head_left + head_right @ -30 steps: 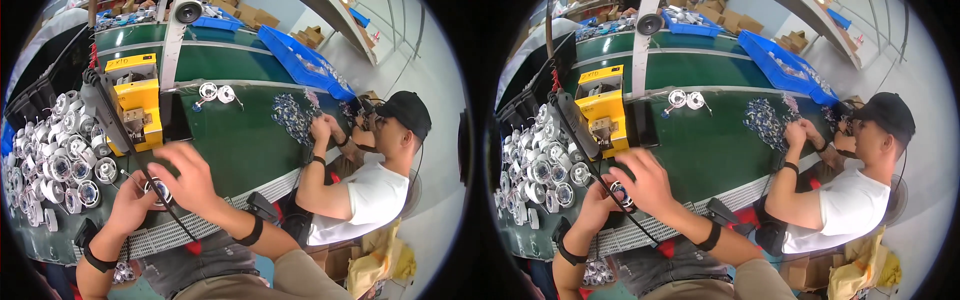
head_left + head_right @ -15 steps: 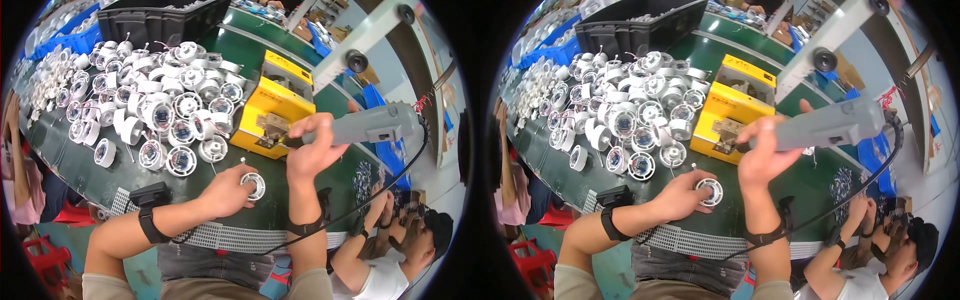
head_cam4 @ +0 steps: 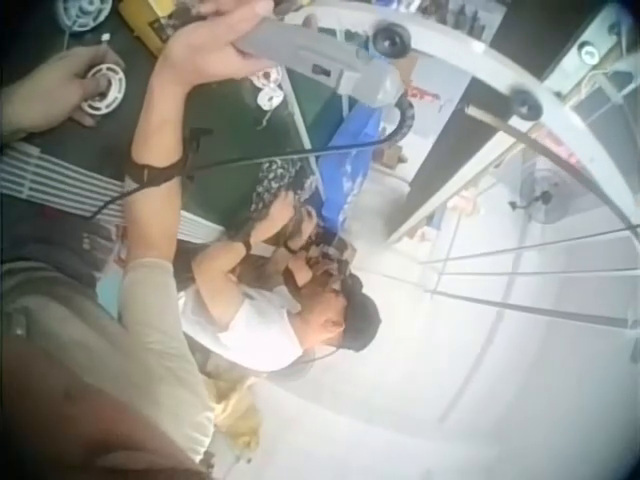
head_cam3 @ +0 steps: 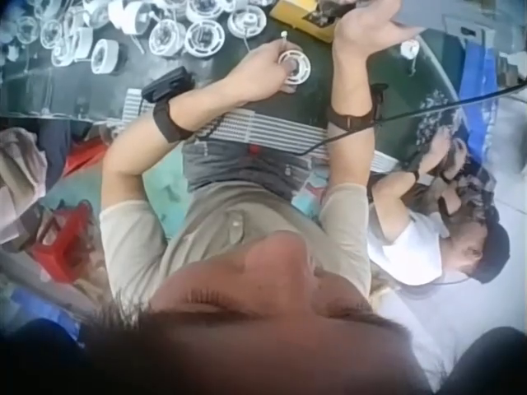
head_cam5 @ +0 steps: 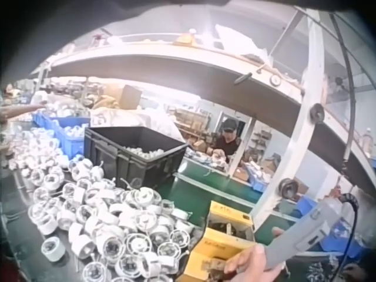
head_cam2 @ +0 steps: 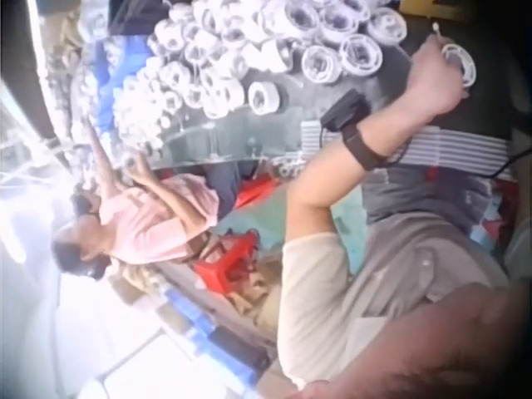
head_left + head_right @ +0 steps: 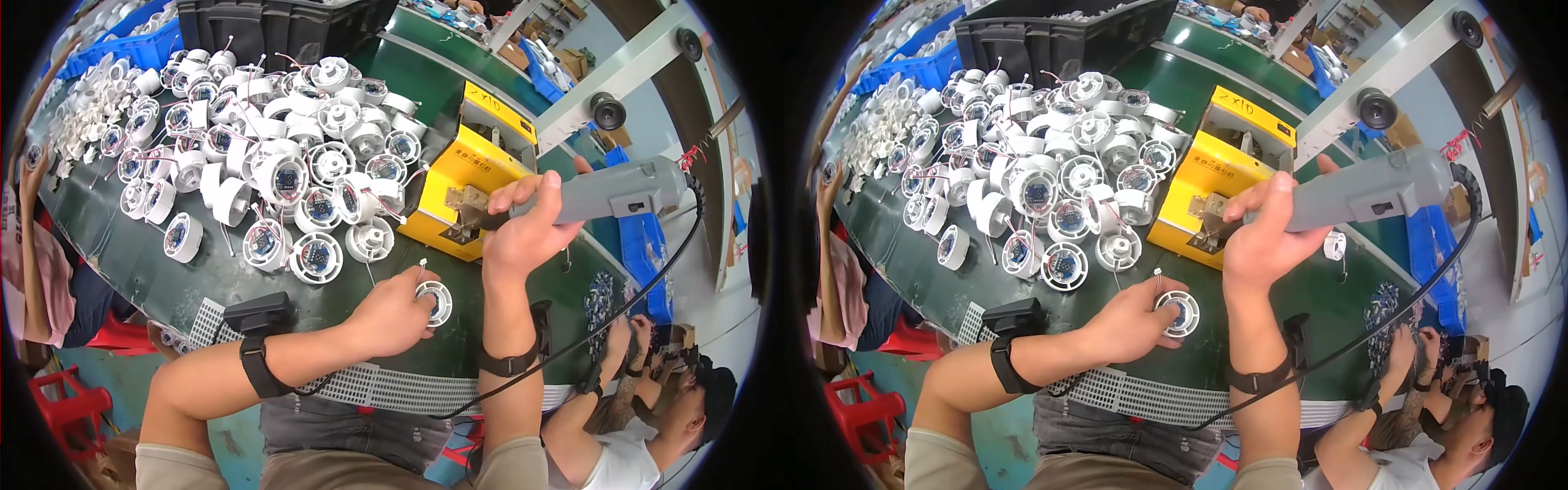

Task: The person assembles electronic components by inserting a circuit board into a white plastic housing and securing it with a power screwdriver. They repeat this process by picking up parts from the workbench, driving a screw, and setting each completed unit aside.

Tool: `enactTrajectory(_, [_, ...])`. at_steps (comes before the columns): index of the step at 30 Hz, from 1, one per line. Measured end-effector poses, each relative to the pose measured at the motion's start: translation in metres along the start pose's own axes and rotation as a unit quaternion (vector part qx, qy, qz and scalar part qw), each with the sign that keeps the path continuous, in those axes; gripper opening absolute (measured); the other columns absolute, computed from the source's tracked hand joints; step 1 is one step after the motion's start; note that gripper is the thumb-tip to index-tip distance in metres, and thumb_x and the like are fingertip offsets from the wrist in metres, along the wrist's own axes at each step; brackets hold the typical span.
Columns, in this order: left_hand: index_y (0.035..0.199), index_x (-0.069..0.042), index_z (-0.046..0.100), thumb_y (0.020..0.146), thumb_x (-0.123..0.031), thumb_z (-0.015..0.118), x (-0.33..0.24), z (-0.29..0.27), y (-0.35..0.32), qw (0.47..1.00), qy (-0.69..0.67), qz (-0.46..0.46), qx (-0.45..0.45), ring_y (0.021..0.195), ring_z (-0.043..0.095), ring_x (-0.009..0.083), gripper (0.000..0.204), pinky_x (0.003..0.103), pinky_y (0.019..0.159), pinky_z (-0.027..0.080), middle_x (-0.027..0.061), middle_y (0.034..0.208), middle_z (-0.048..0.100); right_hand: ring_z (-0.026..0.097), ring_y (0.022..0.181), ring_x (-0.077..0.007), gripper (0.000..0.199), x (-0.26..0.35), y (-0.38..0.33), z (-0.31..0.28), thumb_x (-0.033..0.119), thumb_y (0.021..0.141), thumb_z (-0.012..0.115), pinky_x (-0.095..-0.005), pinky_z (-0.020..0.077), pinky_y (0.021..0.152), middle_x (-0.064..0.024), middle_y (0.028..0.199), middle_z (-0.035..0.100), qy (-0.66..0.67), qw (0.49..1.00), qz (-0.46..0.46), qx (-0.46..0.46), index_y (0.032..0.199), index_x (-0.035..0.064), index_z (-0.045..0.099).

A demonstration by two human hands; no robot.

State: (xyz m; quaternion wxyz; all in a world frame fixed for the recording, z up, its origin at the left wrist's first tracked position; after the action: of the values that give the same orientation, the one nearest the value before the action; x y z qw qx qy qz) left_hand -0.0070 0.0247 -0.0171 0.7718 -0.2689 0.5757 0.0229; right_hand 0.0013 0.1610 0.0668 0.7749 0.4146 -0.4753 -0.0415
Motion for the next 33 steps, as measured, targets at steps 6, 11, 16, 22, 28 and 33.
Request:
enactTrajectory(6, [0.123, 0.005, 0.045, 0.096, -0.006, 0.045, 0.005, 0.001, 0.003, 0.999, 0.001, 0.027, -0.02, 0.088, 0.065, 0.0179, 0.029, 0.03, 0.075, 0.06, 0.0133, 0.109, 0.057, 0.044, 0.044, -0.0145, 0.036, -0.001, -0.002, 0.001, 0.012, 0.094, 0.046, -0.0284, 0.0403, 0.042, -0.0055, 0.061, 0.042, 0.003, 1.0, 0.015, 0.006, 0.127, 0.0047, 0.034])
enactTrajectory(11, [0.123, 0.006, 0.043, 0.096, -0.005, 0.045, 0.004, 0.002, 0.003, 1.0, -0.01, 0.013, -0.016, 0.089, 0.065, 0.0188, 0.029, 0.03, 0.075, 0.06, 0.0135, 0.111, 0.056, 0.044, 0.044, -0.0146, 0.034, -0.001, -0.003, -0.001, 0.011, 0.094, 0.046, -0.0286, 0.041, 0.042, -0.0056, 0.061, 0.042, -0.002, 1.0, 0.006, 0.009, 0.125, 0.0045, 0.034])
enactTrajectory(16, [0.123, 0.006, 0.043, 0.096, -0.005, 0.045, 0.006, 0.002, 0.004, 0.999, -0.018, 0.016, -0.027, 0.089, 0.065, 0.02, 0.029, 0.03, 0.075, 0.06, 0.0141, 0.112, 0.054, 0.045, 0.044, -0.0146, 0.035, 0.003, -0.01, 0.0, 0.009, 0.093, 0.046, -0.0292, 0.0414, 0.042, -0.0053, 0.06, 0.042, -0.006, 1.0, 0.015, 0.026, 0.125, 0.0041, 0.033])
enactTrajectory(22, [0.12, 0.006, 0.044, 0.096, -0.004, 0.045, 0.002, 0.001, 0.004, 0.999, -0.031, 0.008, -0.036, 0.09, 0.064, 0.0209, 0.026, 0.031, 0.075, 0.061, 0.0145, 0.113, 0.053, 0.044, 0.044, -0.014, 0.043, 0.027, -0.051, -0.016, 0.012, 0.095, 0.041, -0.028, 0.0404, 0.041, -0.0051, 0.062, 0.042, 0.057, 0.992, 0.113, 0.013, 0.134, 0.0062, 0.026])
enactTrajectory(28, [0.116, 0.007, 0.044, 0.096, -0.005, 0.045, 0.002, 0.001, 0.004, 0.999, -0.025, 0.012, -0.037, 0.095, 0.062, 0.0207, 0.024, 0.031, 0.076, 0.061, 0.0135, 0.113, 0.051, 0.044, 0.044, -0.0136, 0.047, 0.036, -0.074, -0.024, 0.015, 0.094, 0.041, -0.0282, 0.042, 0.041, -0.005, 0.063, 0.042, 0.036, 0.992, 0.118, 0.025, 0.137, 0.0069, 0.023])
enactTrajectory(33, [0.116, 0.005, 0.047, 0.093, -0.009, 0.045, 0.011, 0.002, 0.008, 0.997, -0.029, 0.04, -0.061, 0.073, 0.07, 0.0243, 0.028, 0.032, 0.067, 0.056, 0.0186, 0.097, 0.065, 0.044, 0.045, -0.0136, 0.048, 0.036, -0.075, -0.022, 0.015, 0.093, 0.043, -0.0282, 0.0428, 0.042, -0.0051, 0.063, 0.042, 0.046, 0.991, 0.125, 0.024, 0.137, 0.0059, 0.023])
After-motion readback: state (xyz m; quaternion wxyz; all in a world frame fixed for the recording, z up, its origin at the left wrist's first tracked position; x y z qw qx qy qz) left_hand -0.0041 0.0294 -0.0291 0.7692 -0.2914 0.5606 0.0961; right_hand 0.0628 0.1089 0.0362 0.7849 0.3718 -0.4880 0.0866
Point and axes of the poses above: each hand's wrist, its own y-axis towards the middle knuckle, its own z-axis out of the palm, x = y × z, the point moved 2 cm from there along y, towards the middle knuckle
